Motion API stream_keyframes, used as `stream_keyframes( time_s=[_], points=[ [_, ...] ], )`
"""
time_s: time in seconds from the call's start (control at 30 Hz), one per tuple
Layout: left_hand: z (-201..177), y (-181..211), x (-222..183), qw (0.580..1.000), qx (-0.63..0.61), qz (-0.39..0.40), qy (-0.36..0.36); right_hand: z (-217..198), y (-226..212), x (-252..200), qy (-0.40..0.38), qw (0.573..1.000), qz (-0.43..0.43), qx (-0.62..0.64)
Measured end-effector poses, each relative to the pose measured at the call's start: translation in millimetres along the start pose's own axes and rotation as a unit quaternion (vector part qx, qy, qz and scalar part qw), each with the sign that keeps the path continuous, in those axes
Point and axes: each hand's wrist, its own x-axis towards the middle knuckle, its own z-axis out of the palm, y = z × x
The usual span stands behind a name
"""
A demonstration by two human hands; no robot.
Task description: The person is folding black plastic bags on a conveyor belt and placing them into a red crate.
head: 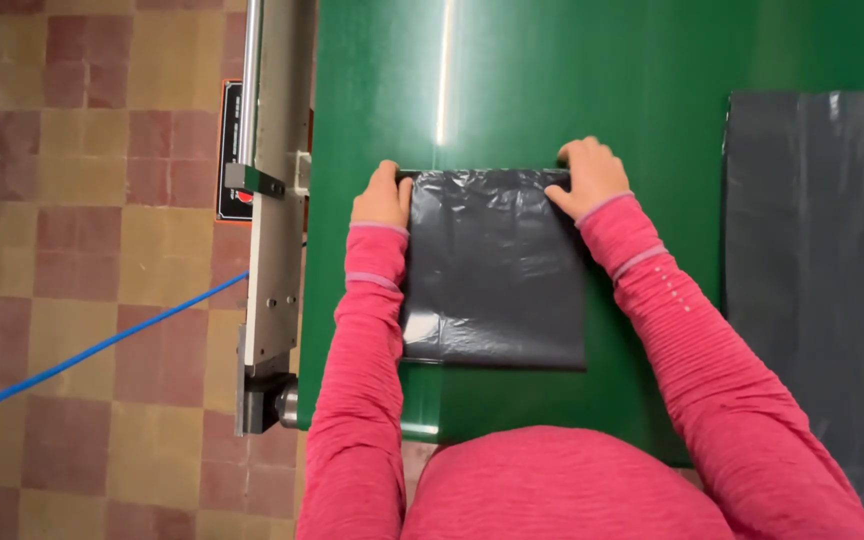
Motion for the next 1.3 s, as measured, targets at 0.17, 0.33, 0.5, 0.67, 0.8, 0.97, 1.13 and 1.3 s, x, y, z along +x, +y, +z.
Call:
stream_keyframes(
  time_s=[0.17, 0.33, 0.5, 0.67, 0.8, 0.97, 1.13, 1.3],
  points=[
    [-42.3, 40.2, -52.9, 0.991, -0.067, 0.071, 0.096, 13.9, -3.9, 11.1, -0.117, 0.99, 0.024, -0.079],
    [13.2, -40.9, -90.0, 0.738, -0.545, -0.238, -0.318, -31.4, -78.8, -61.6, -0.016, 0.998, -0.064, -0.015],
    [-27.3, -67.9, -129.9, 0.565, -0.746, -0.275, -0.22, -37.3, -118.9, -192.5, 0.091, 0.984, -0.151, 0.03],
    [2.9, -113.7, -167.3, 0.748, -0.635, -0.121, -0.148, -5.6, -120.8, -248.2, 0.085, 0.988, -0.126, 0.002],
    [-106.6, -25.7, -214.1, 0.936, -0.345, 0.065, 0.036, 3.2, -121.3, -256.8, 0.095, 0.986, -0.121, -0.056],
    [-111.2, -32.5, -232.2, 0.921, 0.126, 0.365, -0.051, -8.0, -191.0, -244.8, 0.046, 0.987, -0.138, -0.062],
    [-94.1, 25.1, -212.7, 0.859, 0.202, 0.37, -0.289, 51.6, -192.6, -263.1, -0.034, 0.976, -0.214, 0.032],
    [28.1, 10.0, -145.9, 0.798, -0.243, 0.0, -0.552, 135.3, -107.2, -340.9, -0.019, 0.943, 0.079, 0.323]
  ],
)
